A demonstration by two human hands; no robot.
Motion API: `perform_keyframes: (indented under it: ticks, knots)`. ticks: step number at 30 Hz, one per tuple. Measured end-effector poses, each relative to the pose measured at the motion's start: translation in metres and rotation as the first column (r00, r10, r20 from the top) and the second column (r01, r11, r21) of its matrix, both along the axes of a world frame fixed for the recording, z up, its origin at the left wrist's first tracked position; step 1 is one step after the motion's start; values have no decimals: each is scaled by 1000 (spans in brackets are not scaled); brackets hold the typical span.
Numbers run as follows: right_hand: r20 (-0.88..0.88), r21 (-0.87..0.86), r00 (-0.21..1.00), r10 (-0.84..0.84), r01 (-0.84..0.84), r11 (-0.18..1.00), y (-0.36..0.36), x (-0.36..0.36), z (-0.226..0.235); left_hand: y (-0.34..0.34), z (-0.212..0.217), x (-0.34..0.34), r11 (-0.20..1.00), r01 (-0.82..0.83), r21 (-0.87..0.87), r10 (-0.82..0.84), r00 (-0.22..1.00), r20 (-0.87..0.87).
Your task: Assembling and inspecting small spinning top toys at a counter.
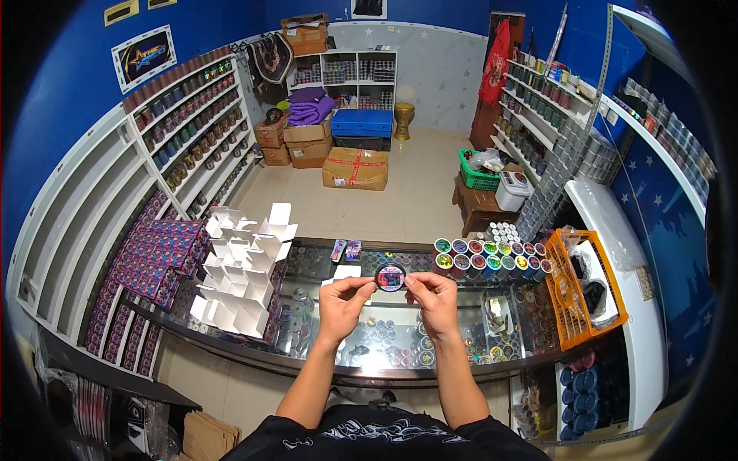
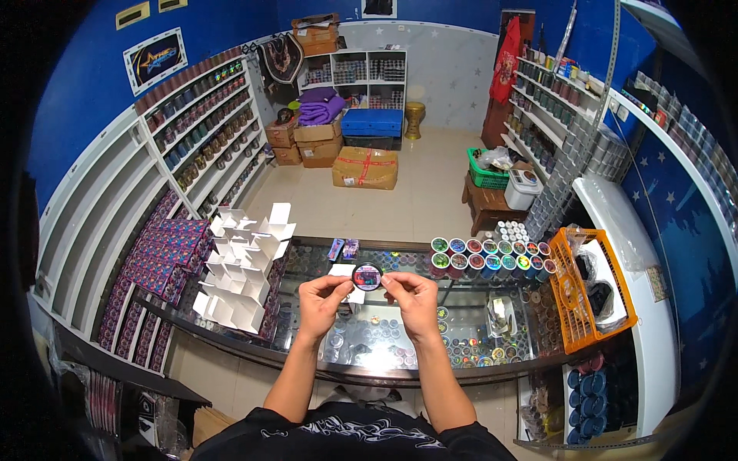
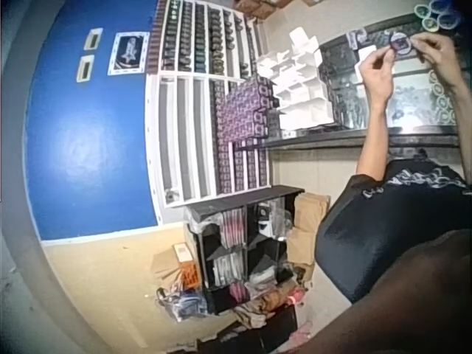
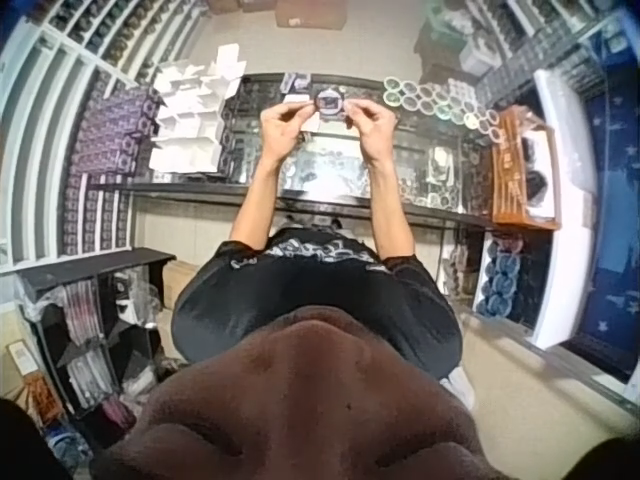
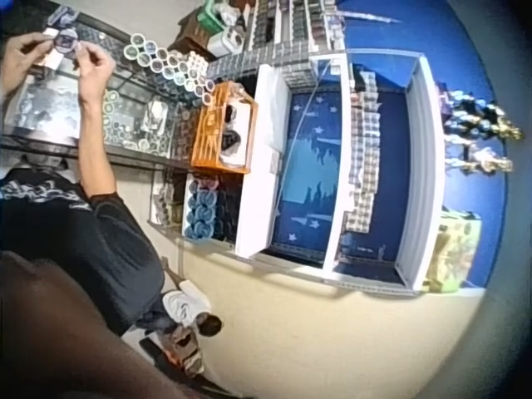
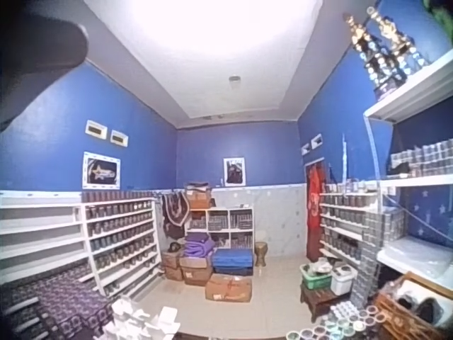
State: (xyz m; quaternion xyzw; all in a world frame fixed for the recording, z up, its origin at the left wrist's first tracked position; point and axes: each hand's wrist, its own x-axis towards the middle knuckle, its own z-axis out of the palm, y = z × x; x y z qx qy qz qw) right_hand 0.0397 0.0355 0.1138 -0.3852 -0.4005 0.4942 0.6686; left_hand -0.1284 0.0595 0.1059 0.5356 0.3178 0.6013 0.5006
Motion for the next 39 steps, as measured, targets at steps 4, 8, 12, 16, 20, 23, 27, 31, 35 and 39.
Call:
perform_keyframes:
  ticks: [4, 8, 12, 16, 20, 23, 27, 31, 35, 39]
  knots:
    - [1, 17, 1000, -9, 9, 1000, 4, -14, 1, 4, -2, -16, 1000, 5, 15, -4, 999, -52]
    - [54, 32, 999, -8, 6, 999, 9, -41, 8, 11, -3, -42, 1000, -3, -10, 2, 998, -69]
    - [151, 123, 989, -6, -13, 992, 14, -63, 9, 17, 14, -66, 1000, 9, -12, -10, 995, -94]
    - [297, 194, 955, -12, -48, 980, 15, -87, 11, 32, 17, -97, 999, 36, 25, -31, 988, -152]
    - [532, 300, 813, -237, 80, 951, 16, -110, 12, 41, 32, -125, 986, 160, -50, -167, 963, -214]
    - [520, 330, 800, -300, 136, 934, 17, -121, 4, 50, 38, -141, 974, 219, -54, -225, 948, -224]
    - [410, 368, 847, -339, 186, 911, 17, -134, 2, 56, 54, -160, 937, 342, -72, -347, 888, -303]
    - [393, 357, 842, -370, 231, 905, 21, -132, -5, 67, 66, -172, 904, 409, -124, -425, 836, -346]
    - [174, 214, 968, -182, 143, 966, 22, -140, -7, 75, 87, -173, 851, 493, -179, -523, 823, -220]
    - [14, 131, 997, -71, 68, 989, 24, -144, -14, 87, 99, -163, 790, 601, -122, -613, 770, -176]
